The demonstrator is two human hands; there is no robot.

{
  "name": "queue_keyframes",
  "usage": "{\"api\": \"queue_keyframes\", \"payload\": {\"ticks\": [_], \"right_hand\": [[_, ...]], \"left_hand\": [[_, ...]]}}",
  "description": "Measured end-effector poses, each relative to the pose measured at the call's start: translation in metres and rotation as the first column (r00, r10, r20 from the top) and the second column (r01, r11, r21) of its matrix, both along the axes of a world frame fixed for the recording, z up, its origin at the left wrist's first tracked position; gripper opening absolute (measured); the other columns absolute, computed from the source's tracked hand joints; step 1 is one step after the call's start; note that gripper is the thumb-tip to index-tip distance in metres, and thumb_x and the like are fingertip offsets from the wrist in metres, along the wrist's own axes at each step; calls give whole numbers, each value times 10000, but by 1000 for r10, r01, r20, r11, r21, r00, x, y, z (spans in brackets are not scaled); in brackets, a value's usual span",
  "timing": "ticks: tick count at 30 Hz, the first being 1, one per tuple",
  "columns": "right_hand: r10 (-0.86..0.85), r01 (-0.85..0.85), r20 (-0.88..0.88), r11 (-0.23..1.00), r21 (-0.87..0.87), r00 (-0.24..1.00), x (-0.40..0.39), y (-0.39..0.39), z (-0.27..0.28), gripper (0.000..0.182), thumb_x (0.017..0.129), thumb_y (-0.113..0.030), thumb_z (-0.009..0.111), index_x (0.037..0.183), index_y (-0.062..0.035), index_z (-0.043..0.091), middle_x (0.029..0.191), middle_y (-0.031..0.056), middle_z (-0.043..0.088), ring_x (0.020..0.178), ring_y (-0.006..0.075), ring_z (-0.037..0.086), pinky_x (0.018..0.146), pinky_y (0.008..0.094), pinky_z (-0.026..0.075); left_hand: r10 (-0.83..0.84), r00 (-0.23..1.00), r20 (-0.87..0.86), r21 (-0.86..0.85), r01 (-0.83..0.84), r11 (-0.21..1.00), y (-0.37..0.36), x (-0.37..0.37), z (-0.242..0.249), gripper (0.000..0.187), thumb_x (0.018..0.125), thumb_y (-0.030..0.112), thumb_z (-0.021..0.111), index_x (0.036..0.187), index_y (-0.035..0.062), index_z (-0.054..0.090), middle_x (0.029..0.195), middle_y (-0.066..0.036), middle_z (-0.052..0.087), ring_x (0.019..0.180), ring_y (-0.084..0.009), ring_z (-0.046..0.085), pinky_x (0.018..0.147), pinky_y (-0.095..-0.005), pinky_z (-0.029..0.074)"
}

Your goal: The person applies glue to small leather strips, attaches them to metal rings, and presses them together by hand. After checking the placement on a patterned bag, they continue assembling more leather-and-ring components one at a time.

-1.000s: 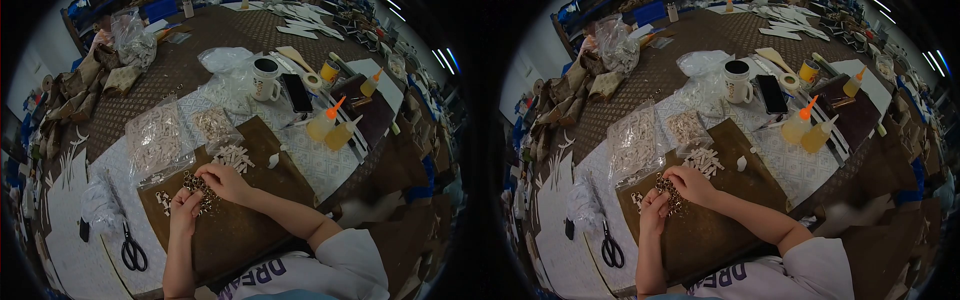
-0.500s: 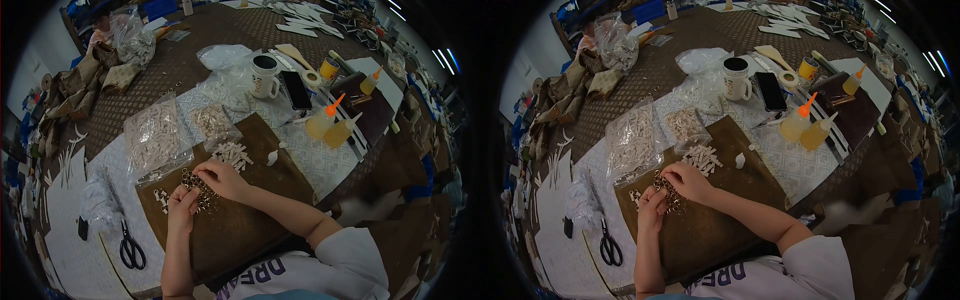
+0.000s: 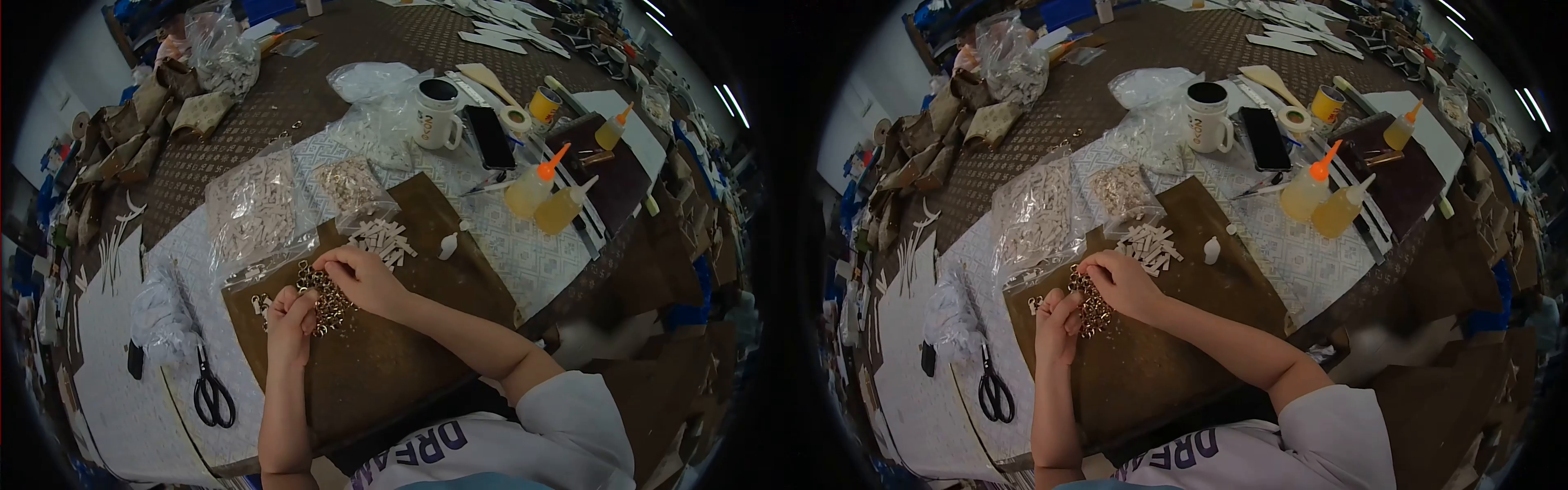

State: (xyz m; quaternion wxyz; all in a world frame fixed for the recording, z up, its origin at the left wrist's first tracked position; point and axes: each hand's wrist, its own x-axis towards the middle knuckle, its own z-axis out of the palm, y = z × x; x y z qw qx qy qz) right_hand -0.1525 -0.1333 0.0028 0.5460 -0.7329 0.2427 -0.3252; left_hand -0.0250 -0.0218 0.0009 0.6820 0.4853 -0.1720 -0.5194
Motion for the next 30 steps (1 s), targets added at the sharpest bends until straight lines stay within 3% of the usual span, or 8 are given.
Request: {"api": "queue_keyframes", "payload": {"ticks": [5, 8, 13, 16, 19, 22, 25, 30], "right_hand": [[109, -99, -55, 984, 147, 993, 3, 2, -4, 183, 897, -94, 561, 1046, -7, 623, 903, 23, 590, 795, 70, 563, 706, 206, 446], [118, -109, -35, 975, 192, 992, 5, 0, -10, 164, 858, -96, 620, 997, -11, 631, 879, 15, 593, 737, 64, 539, 657, 206, 436], [118, -110, -34, 977, 181, 992, 5, 4, -7, 156, 813, -119, 681, 898, -3, 620, 801, 18, 600, 636, 64, 513, 581, 215, 419], [162, -139, -126, 975, 173, 979, 4, 3, -3, 119, 846, -77, 642, 928, -3, 596, 823, -12, 585, 702, 28, 517, 602, 179, 414], [154, -131, -135, 978, 163, 979, 4, 2, -8, 108, 843, -81, 646, 909, -13, 594, 807, -24, 572, 691, 19, 501, 584, 174, 397], [217, -178, -81, 925, 337, 973, 3, 1, -7, 78, 836, -80, 651, 855, -31, 593, 775, -43, 551, 670, 8, 474, 575, 173, 373], [244, -223, 26, 836, 501, 969, 2, 0, -4, 122, 821, -102, 667, 765, -47, 574, 698, -59, 531, 621, 2, 445, 550, 176, 356], [205, -204, 54, 835, 511, 977, 3, -1, -14, 126, 815, -81, 649, 737, -62, 552, 698, -57, 524, 628, 4, 430, 568, 174, 344]], "left_hand": [[165, 949, 269, -43, -160, 986, -3, 1, 0, 85, 843, 38, 628, 880, 66, 557, 748, 12, 575, 624, -57, 515, 561, -187, 396], [179, 938, 299, -74, -164, 984, -3, 4, -1, 123, 855, -10, 595, 976, 5, 609, 848, -30, 639, 751, -83, 589, 691, -203, 474], [164, 911, 378, -78, -145, 986, -2, 6, -6, 128, 844, -1, 615, 971, -8, 630, 850, -35, 658, 764, -77, 603, 708, -204, 484], [139, 904, 405, -26, -140, 990, -1, 4, -4, 128, 844, -7, 609, 970, -9, 633, 833, -31, 653, 750, -69, 596, 699, -205, 484], [132, 908, 399, -36, -128, 991, -2, 2, -4, 141, 844, 7, 618, 983, -10, 636, 836, -33, 651, 752, -72, 595, 694, -207, 485], [85, 952, 293, -8, -86, 996, -1, 5, -2, 163, 847, 30, 625, 1005, -7, 639, 840, -35, 650, 750, -78, 595, 695, -211, 488], [-2, 1000, 8, 21, 2, 1000, 2, 10, -2, 183, 851, 51, 629, 1025, -4, 640, 844, -36, 650, 745, -80, 591, 689, -214, 487], [128, 882, 454, -42, -122, 992, 4, -8, -4, 141, 855, 19, 611, 986, -9, 655, 846, -32, 647, 739, -68, 590, 680, -202, 481]]}}
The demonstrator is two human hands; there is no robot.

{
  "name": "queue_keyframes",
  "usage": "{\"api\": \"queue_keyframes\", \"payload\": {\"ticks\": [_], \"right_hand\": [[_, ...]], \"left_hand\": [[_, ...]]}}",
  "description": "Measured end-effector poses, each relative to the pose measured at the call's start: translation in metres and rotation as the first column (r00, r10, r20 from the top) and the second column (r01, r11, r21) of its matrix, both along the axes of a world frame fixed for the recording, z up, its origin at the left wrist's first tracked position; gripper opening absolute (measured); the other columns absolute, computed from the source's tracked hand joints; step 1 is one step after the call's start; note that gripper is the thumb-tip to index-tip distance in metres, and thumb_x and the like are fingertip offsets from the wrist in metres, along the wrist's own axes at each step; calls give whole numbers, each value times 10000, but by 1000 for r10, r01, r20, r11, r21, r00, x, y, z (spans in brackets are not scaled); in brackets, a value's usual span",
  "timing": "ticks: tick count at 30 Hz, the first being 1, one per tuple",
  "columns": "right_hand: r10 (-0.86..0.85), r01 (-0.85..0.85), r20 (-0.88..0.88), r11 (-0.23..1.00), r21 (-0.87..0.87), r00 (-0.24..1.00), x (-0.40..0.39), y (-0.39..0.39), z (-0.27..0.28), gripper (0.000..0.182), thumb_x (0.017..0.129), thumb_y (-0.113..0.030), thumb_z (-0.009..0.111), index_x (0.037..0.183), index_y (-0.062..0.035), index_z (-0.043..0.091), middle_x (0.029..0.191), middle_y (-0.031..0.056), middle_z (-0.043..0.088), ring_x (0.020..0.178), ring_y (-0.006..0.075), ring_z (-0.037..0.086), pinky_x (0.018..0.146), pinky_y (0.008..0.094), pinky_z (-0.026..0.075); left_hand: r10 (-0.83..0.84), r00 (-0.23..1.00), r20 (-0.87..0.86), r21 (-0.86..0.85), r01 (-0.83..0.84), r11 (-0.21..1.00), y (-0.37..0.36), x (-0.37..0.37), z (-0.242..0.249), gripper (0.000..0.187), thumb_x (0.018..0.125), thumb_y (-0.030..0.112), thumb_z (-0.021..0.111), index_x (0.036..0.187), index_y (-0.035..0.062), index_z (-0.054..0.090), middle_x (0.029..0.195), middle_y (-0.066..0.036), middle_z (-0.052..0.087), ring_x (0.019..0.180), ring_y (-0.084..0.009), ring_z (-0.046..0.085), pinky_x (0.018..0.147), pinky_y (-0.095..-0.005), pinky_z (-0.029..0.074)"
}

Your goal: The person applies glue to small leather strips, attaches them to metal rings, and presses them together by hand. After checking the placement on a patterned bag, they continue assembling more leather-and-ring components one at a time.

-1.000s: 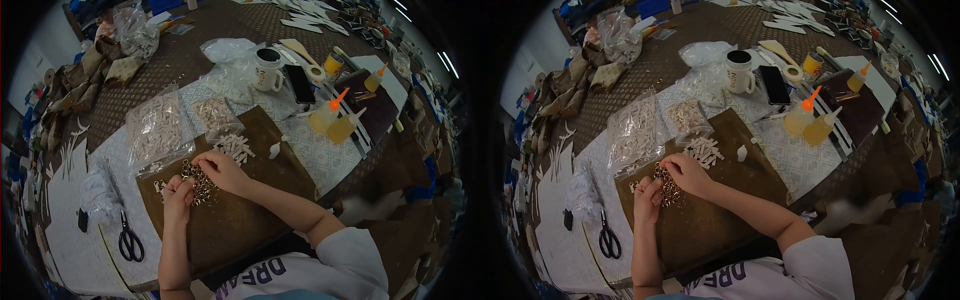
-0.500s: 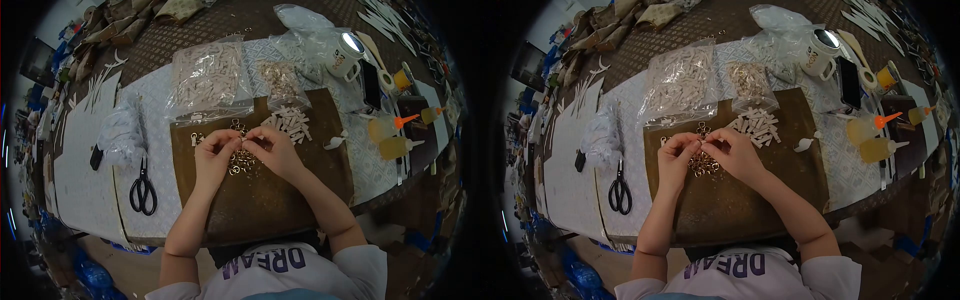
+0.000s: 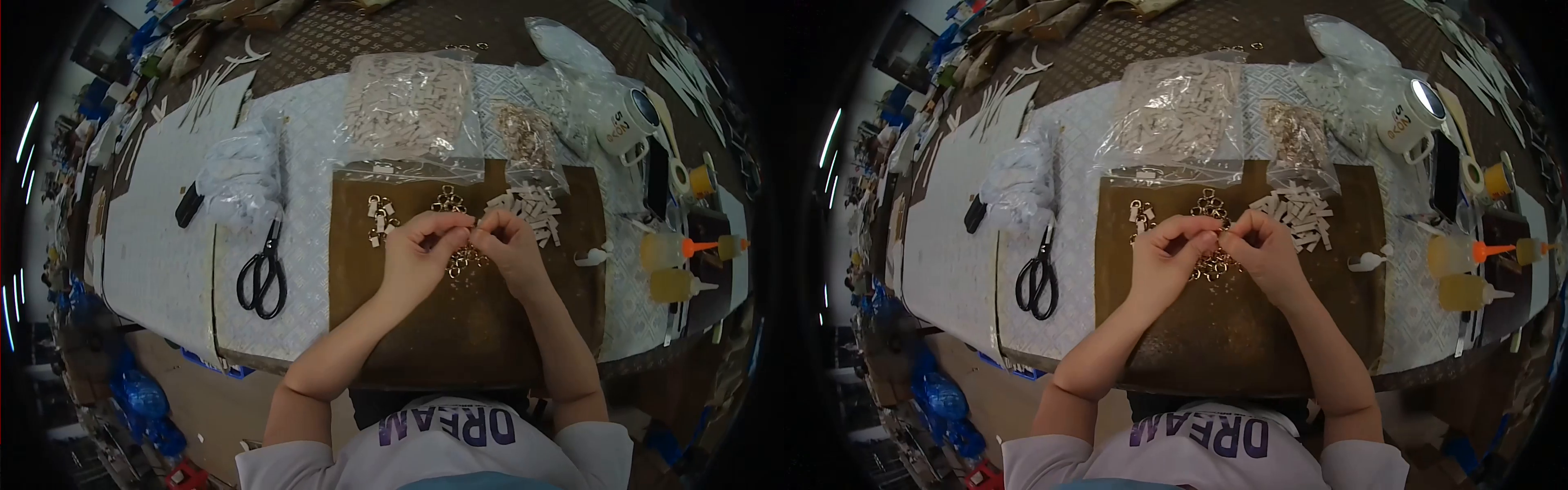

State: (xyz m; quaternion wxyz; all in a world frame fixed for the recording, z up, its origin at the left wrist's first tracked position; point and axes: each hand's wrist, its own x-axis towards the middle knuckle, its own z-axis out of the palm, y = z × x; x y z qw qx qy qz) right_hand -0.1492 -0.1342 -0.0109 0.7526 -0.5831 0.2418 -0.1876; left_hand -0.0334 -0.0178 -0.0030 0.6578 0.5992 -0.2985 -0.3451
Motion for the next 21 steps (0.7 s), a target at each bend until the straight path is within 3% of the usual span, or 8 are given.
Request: {"api": "queue_keyframes", "payload": {"ticks": [1, 5, 9, 10, 11, 14, 17, 21], "right_hand": [[8, -7, 18, 1000, -26, 1000, -1, 0, 0, 124, 814, -80, 647, 740, -61, 550, 702, -57, 524, 632, 4, 429, 572, 175, 344], [57, -59, -22, 996, -70, 998, 6, 6, 3, 73, 850, -92, 626, 812, -45, 585, 751, -48, 550, 674, 9, 463, 612, 173, 377], [-9, 8, -108, 1000, -13, 994, 5, 6, 11, 109, 900, -110, 576, 950, -27, 625, 802, -31, 580, 707, 23, 510, 660, 169, 420], [-40, 39, -11, 999, -38, 999, 3, 2, 4, 163, 923, -103, 527, 1023, -12, 619, 837, -14, 590, 718, 38, 529, 681, 174, 442], [-88, 88, 7, 994, -58, 996, 3, 0, 4, 165, 928, -99, 513, 1018, -11, 620, 845, -10, 592, 724, 42, 529, 680, 179, 441], [-161, 165, 43, 979, -118, 986, 2, -3, 5, 190, 942, -81, 463, 1062, -17, 597, 883, 7, 601, 750, 50, 534, 689, 190, 444], [-180, 191, 80, 969, -158, 980, 2, -4, 3, 195, 940, -68, 457, 1093, -22, 570, 912, 29, 619, 745, 57, 549, 691, 195, 452], [-235, 240, 77, 968, -72, 969, 2, -4, 10, 178, 937, -61, 463, 1086, -28, 555, 950, 55, 632, 736, 68, 568, 681, 207, 466]], "left_hand": [[25, 993, 116, -30, -22, 999, 0, -2, -4, 143, 858, 11, 604, 990, -10, 654, 853, -33, 646, 741, -64, 586, 677, -201, 480], [-93, 986, -137, 57, 102, 993, 2, 14, 6, 119, 856, 0, 595, 960, -8, 654, 861, -19, 643, 759, -70, 578, 686, -208, 476], [43, 939, 342, 190, -114, 975, 10, 53, 12, 106, 850, 8, 579, 924, 0, 656, 807, -5, 643, 712, -54, 553, 643, -204, 445], [61, 887, 458, 237, -188, 953, 14, 64, 11, 105, 853, 15, 580, 923, 6, 657, 795, -5, 644, 704, -52, 546, 635, -206, 436], [38, 892, 451, 324, -203, 924, 17, 70, 16, 98, 843, 20, 589, 907, 9, 662, 839, -22, 638, 714, -65, 547, 633, -211, 426], [-106, 737, 667, 349, -184, 919, 20, 85, 1, 98, 823, 48, 607, 891, 15, 668, 895, -56, 624, 727, -117, 567, 651, -235, 441], [-13, 564, 826, 207, -281, 937, 15, 81, -6, 109, 781, 102, 641, 865, 45, 681, 879, -100, 605, 818, -246, 568, 746, -344, 457], [-78, 651, 755, 329, -273, 904, 15, 79, -1, 108, 788, 111, 639, 861, 43, 681, 888, -98, 611, 828, -258, 572, 748, -341, 458]]}}
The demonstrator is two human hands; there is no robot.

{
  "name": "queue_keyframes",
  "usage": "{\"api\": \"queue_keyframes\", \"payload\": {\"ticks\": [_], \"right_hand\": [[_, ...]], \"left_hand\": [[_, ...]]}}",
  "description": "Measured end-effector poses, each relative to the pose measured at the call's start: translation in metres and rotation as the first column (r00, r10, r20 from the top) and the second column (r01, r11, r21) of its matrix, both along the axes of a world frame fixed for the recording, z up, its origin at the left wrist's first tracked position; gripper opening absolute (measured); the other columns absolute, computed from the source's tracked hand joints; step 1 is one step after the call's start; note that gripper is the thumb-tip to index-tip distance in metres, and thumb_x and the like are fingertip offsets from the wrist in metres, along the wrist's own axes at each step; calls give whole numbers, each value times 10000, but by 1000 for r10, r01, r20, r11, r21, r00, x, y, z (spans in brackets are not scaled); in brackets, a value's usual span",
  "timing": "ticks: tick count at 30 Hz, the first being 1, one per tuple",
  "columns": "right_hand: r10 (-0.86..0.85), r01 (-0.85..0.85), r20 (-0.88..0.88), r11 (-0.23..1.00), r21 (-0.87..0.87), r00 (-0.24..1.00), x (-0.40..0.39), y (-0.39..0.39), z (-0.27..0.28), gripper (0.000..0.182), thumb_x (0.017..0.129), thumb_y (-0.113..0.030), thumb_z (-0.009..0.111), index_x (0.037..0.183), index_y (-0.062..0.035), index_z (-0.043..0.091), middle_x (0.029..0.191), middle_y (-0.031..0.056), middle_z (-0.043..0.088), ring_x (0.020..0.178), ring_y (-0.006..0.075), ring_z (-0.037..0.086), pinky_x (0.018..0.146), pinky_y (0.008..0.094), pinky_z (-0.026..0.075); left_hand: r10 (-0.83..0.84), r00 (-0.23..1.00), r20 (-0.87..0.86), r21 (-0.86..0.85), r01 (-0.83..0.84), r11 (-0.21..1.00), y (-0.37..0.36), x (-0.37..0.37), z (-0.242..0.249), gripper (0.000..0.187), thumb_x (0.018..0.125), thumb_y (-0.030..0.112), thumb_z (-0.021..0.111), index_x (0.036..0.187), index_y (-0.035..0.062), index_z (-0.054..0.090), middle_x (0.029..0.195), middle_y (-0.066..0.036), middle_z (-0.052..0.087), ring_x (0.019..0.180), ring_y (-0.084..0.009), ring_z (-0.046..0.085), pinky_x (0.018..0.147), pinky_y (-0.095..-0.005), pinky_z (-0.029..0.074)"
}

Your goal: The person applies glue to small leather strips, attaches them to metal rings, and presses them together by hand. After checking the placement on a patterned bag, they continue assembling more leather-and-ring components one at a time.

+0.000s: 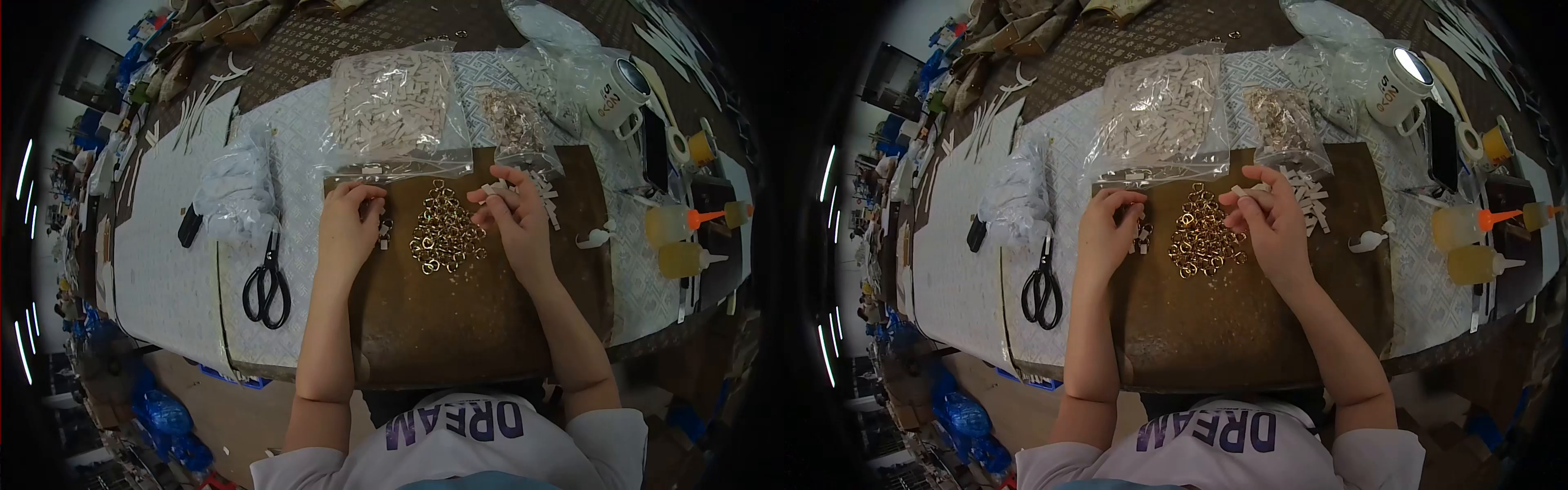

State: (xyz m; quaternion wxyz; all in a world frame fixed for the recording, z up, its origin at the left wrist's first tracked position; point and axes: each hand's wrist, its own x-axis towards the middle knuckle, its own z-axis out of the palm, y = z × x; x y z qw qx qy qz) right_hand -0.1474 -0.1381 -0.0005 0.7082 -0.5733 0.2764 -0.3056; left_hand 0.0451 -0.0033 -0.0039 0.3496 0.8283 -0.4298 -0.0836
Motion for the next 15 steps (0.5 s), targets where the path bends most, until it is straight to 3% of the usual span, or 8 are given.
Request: {"api": "queue_keyframes", "payload": {"ticks": [2, 5, 8, 11, 12, 14, 15], "right_hand": [[-7, 5, 30, 999, 53, 1000, -1, -3, -2, 154, 933, -62, 478, 1055, -28, 564, 971, 67, 636, 733, 73, 575, 675, 212, 473], [22, -25, 64, 999, 48, 998, -2, -3, 0, 134, 911, -63, 525, 1012, 1, 584, 876, 45, 633, 745, 74, 585, 678, 196, 470], [-21, 23, 71, 999, -22, 997, 0, -1, -6, 112, 892, -61, 562, 972, -1, 611, 859, 30, 623, 737, 66, 575, 668, 195, 465], [-106, 117, 108, 988, -103, 988, -2, -6, -5, 105, 879, -53, 577, 959, -7, 628, 834, 7, 607, 736, 60, 567, 669, 194, 459], [-137, 147, 103, 984, -101, 985, -3, -9, -8, 115, 880, -68, 581, 962, -7, 633, 826, -2, 600, 726, 58, 562, 663, 196, 459], [-137, 134, 124, 991, 30, 983, -5, -12, -4, 128, 883, -81, 580, 971, -6, 633, 817, -5, 595, 717, 60, 557, 654, 197, 459], [-133, 121, 138, 988, 93, 981, -7, -15, -2, 135, 884, -87, 579, 976, -5, 633, 813, -6, 593, 712, 60, 555, 649, 197, 458]], "left_hand": [[-22, 999, -33, 87, 25, 996, 1, -2, 11, 111, 796, 115, 636, 864, 39, 677, 875, -100, 613, 824, -265, 579, 747, -343, 458], [-28, 999, -47, -22, 27, 999, 1, 1, 9, 142, 836, 123, 612, 907, 14, 668, 865, -103, 616, 745, -191, 606, 670, -271, 468], [78, 989, 127, -174, -55, 983, -9, 5, -3, 111, 825, 117, 622, 878, 28, 664, 850, -105, 624, 764, -242, 597, 665, -327, 473], [5, 998, 66, -224, 10, 975, -15, -5, -9, 104, 832, 96, 613, 897, 32, 664, 885, -107, 634, 766, -250, 599, 641, -324, 475], [-57, 992, 117, -192, 79, 978, -17, -14, -5, 108, 836, 80, 607, 914, 31, 664, 905, -109, 638, 790, -237, 609, 665, -309, 480], [-177, 960, 217, -124, 207, 970, -21, -30, 2, 125, 845, 48, 595, 947, 30, 664, 947, -114, 644, 838, -210, 628, 713, -279, 490], [-235, 952, 197, -129, 263, 956, -24, -35, -1, 149, 849, 49, 581, 975, 35, 659, 1010, -125, 645, 897, -252, 625, 756, -310, 495]]}}
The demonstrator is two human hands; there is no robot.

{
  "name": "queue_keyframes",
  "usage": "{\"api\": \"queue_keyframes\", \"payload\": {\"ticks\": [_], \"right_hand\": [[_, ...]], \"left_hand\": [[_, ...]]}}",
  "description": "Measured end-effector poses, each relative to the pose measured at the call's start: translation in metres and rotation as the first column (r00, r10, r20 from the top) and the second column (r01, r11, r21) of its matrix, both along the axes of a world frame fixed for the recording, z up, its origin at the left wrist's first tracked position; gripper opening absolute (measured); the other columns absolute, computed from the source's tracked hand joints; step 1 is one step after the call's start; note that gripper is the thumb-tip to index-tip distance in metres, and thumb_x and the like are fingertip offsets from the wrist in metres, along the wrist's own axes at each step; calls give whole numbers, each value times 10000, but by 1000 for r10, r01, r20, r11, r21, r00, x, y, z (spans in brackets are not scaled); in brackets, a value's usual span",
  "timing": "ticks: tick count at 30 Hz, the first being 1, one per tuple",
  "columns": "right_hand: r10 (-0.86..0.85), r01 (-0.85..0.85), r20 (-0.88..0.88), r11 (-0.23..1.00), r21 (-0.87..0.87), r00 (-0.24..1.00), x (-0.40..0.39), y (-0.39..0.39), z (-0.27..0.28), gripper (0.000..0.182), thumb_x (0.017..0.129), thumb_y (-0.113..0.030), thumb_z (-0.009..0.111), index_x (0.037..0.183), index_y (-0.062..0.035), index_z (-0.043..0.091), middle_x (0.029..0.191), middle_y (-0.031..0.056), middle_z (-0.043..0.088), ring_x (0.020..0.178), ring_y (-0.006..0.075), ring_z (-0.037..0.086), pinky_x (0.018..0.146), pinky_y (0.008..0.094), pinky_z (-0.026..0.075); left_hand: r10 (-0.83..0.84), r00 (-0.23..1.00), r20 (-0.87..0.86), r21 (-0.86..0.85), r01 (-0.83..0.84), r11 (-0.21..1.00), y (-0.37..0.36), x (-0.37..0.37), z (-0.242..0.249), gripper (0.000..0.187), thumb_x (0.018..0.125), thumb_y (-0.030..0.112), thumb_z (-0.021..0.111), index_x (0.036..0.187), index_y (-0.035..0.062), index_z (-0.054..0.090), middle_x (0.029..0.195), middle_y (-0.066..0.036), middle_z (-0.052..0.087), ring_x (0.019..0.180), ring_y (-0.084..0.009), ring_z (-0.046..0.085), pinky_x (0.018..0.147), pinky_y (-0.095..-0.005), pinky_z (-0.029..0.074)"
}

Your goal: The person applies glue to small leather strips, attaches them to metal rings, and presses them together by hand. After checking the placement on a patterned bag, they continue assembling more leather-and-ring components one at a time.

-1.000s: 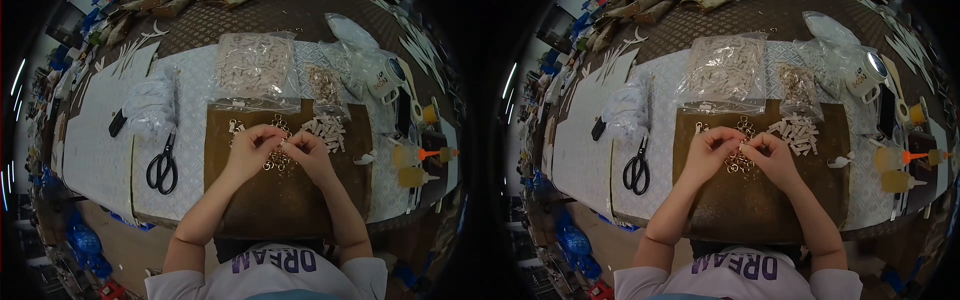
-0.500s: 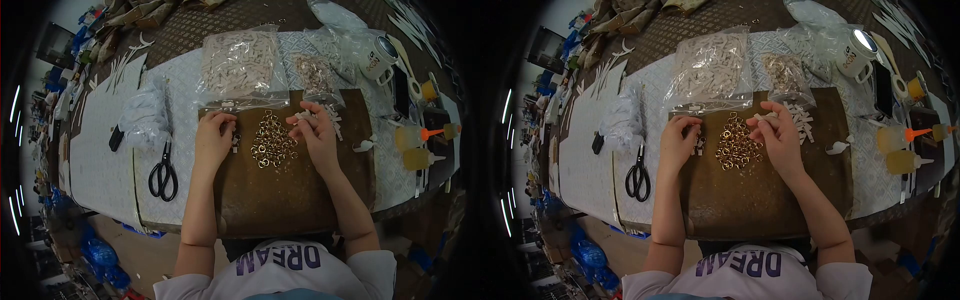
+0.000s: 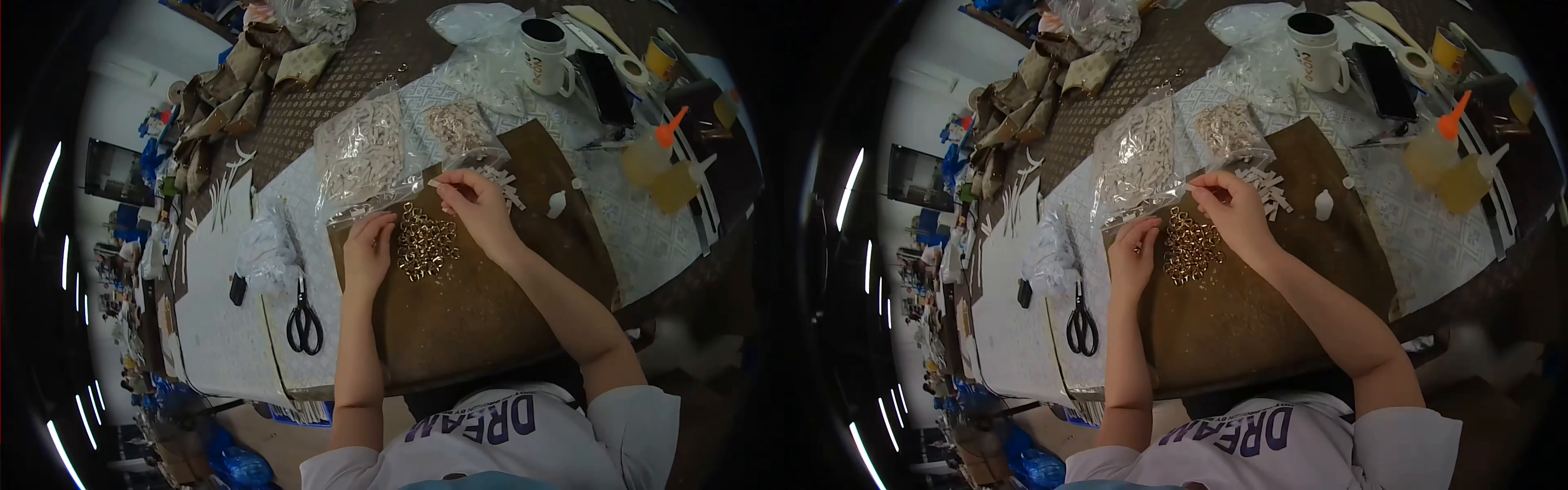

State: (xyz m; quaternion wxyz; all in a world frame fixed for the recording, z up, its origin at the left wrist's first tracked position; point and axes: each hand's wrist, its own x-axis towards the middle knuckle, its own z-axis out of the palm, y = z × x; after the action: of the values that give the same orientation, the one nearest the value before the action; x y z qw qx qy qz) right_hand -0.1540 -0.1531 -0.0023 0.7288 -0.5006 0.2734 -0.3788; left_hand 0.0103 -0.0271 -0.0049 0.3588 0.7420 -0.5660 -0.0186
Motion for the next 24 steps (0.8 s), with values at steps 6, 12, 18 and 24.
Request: {"api": "queue_keyframes", "payload": {"ticks": [6, 12, 18, 24], "right_hand": [[42, -48, 62, 993, 107, 997, -1, -6, -5, 185, 889, -120, 596, 1030, -1, 614, 815, -12, 581, 706, 38, 524, 644, 183, 444], [78, -83, 54, 991, 107, 995, 1, -7, -11, 196, 879, -119, 611, 1035, 0, 612, 816, -12, 584, 685, 39, 511, 624, 182, 438], [75, -79, 40, 993, 93, 996, 3, -6, -13, 188, 885, -122, 602, 1026, 2, 602, 855, 5, 595, 713, 50, 531, 640, 186, 448], [74, -76, -53, 997, -33, 996, 16, -7, -37, 181, 915, -163, 560, 1000, -4, 569, 893, 19, 596, 800, 79, 559, 724, 221, 467]], "left_hand": [[-19, 974, 227, 91, -2, 996, -24, -14, -4, 203, 839, 46, 544, 1017, 45, 642, 958, -143, 644, 902, -330, 596, 781, -382, 482], [10, 966, 260, 128, -45, 991, -41, -19, -2, 163, 810, 75, 579, 938, 48, 675, 889, -151, 640, 777, -338, 608, 706, -391, 483], [31, 980, 195, 94, -50, 994, -43, -17, -6, 146, 793, 91, 613, 914, 46, 683, 820, -150, 642, 749, -327, 619, 686, -369, 487], [74, 996, 45, 198, -82, 977, -47, -17, -1, 149, 784, 86, 628, 913, 22, 663, 850, -160, 636, 761, -324, 615, 700, -378, 485]]}}
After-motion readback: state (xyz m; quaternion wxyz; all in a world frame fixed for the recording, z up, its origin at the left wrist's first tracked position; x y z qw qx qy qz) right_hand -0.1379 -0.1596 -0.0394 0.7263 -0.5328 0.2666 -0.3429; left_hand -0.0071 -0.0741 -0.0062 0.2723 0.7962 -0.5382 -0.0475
